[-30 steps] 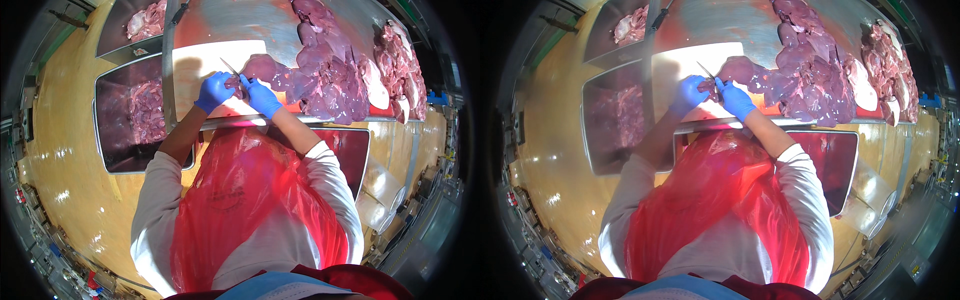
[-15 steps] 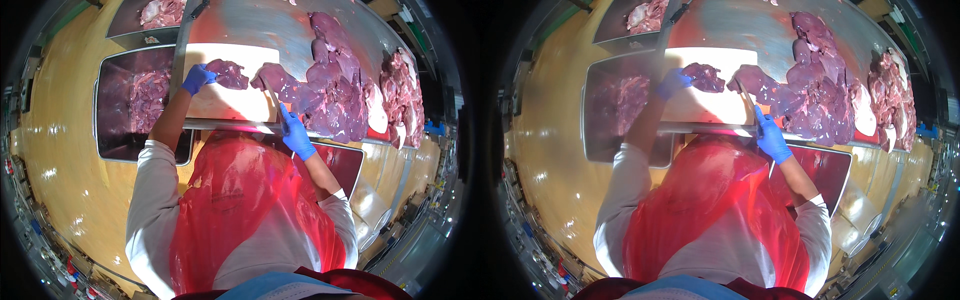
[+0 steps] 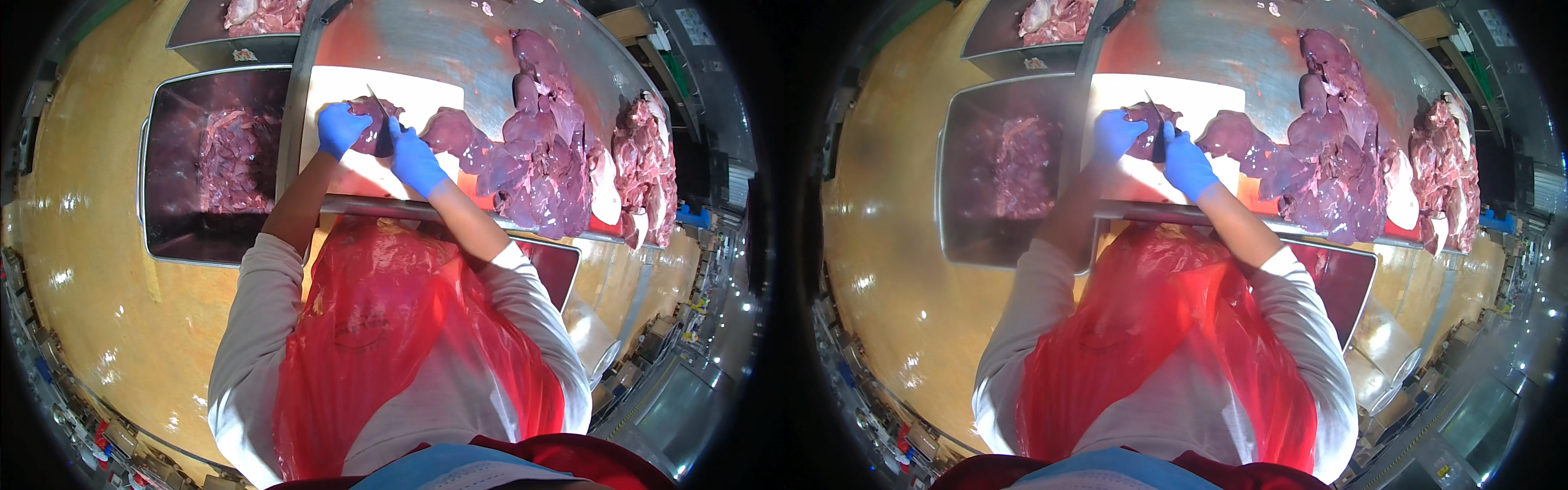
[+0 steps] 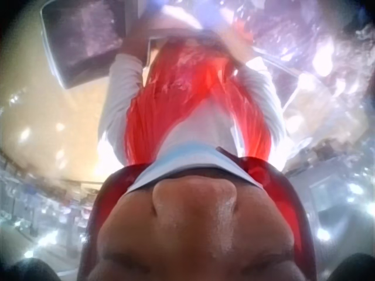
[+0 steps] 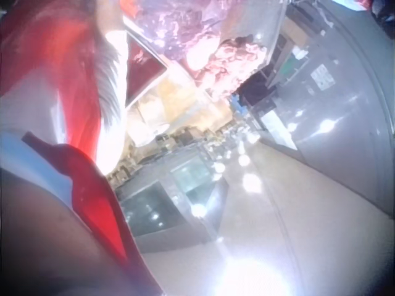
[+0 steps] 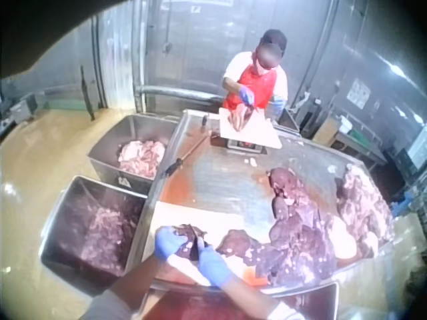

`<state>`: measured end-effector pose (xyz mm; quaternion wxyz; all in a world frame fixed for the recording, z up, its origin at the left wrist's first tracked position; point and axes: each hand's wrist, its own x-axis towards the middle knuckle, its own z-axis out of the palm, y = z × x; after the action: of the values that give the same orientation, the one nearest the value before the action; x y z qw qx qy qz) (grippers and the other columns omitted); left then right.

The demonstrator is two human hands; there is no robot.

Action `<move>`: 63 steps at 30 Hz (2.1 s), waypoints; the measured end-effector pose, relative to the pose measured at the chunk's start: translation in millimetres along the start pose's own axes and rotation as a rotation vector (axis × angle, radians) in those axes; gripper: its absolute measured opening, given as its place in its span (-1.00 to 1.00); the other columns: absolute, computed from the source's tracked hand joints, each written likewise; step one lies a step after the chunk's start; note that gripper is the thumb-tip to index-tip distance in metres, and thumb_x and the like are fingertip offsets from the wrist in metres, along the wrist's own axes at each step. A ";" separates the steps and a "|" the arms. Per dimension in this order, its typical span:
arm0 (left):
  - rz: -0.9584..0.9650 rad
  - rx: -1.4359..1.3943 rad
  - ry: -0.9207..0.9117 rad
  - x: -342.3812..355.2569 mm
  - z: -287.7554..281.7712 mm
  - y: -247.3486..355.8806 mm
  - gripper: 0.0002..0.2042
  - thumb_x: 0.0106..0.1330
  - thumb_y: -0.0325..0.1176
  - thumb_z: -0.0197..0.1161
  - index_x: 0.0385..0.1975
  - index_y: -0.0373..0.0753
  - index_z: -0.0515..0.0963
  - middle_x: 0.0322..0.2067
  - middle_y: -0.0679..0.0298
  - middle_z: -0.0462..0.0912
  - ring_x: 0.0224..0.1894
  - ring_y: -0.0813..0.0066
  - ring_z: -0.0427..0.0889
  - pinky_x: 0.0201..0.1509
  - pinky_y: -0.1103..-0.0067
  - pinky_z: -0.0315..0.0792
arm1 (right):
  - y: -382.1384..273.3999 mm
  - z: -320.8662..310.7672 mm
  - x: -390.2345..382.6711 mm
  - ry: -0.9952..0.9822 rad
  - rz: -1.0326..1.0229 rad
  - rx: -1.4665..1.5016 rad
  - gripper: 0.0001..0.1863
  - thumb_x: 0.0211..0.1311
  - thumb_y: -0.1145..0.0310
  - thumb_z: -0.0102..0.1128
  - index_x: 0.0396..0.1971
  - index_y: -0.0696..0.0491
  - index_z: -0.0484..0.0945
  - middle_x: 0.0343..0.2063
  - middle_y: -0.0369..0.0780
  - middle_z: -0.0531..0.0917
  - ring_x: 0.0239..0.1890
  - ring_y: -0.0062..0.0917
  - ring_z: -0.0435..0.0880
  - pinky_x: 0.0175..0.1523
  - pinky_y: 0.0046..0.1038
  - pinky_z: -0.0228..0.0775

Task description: The person uses a knife to cut large pieces of dark red meat on a white cutting board. They trim and slice the meat into smaller portions, placing the cut pieces into a metal bin to the left.

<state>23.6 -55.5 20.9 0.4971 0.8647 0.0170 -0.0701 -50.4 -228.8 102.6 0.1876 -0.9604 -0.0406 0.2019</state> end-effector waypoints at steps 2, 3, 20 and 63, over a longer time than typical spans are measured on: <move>-0.014 0.009 0.028 0.1 3.1 -0.3 -0.67 0.00 -0.16 0.47 -0.35 -0.30 0.74 -0.40 0.06 0.76 -0.35 0.19 0.76 -0.21 0.42 0.62 | -2.3 13.9 20.3 0.062 -0.033 -0.024 -0.03 0.15 0.35 0.30 0.51 0.15 -0.04 0.08 0.24 0.45 -0.05 0.14 0.65 0.02 -0.10 0.59; -0.011 -0.041 0.040 1.2 5.2 -4.2 -0.67 0.00 -0.16 0.47 -0.36 -0.30 0.74 -0.41 0.06 0.76 -0.36 0.19 0.76 -0.22 0.42 0.62 | -0.8 19.8 25.0 0.094 -0.050 -0.035 -0.02 0.15 0.32 0.32 0.50 0.15 -0.04 0.08 0.24 0.46 -0.06 0.14 0.65 0.01 -0.09 0.60; 0.154 0.121 0.106 -28.5 -23.0 4.2 -0.71 0.05 -0.19 0.38 -0.34 -0.29 0.72 -0.39 -0.04 0.72 -0.32 0.04 0.73 -0.16 0.33 0.61 | 30.9 0.8 -77.2 -0.091 -0.099 0.067 -0.08 0.16 0.50 0.13 0.54 0.02 -0.06 0.09 0.23 0.45 -0.02 0.11 0.63 0.01 -0.10 0.58; 1.048 0.443 -0.375 -27.2 107.1 104.6 -0.36 0.05 -0.32 0.39 0.24 -0.19 0.46 0.26 -0.07 0.40 0.30 -0.14 0.37 0.33 0.18 0.39 | 223.7 65.1 -277.3 0.900 0.387 0.625 -0.31 0.30 0.65 0.07 0.46 0.06 0.26 -0.10 -0.11 0.59 -0.11 -0.37 0.64 0.07 -0.36 0.48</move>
<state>-4.1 -199.6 61.2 0.2676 0.8138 -0.5150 0.0312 -329.8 -456.3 66.4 0.4209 -0.8406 0.2809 -0.1933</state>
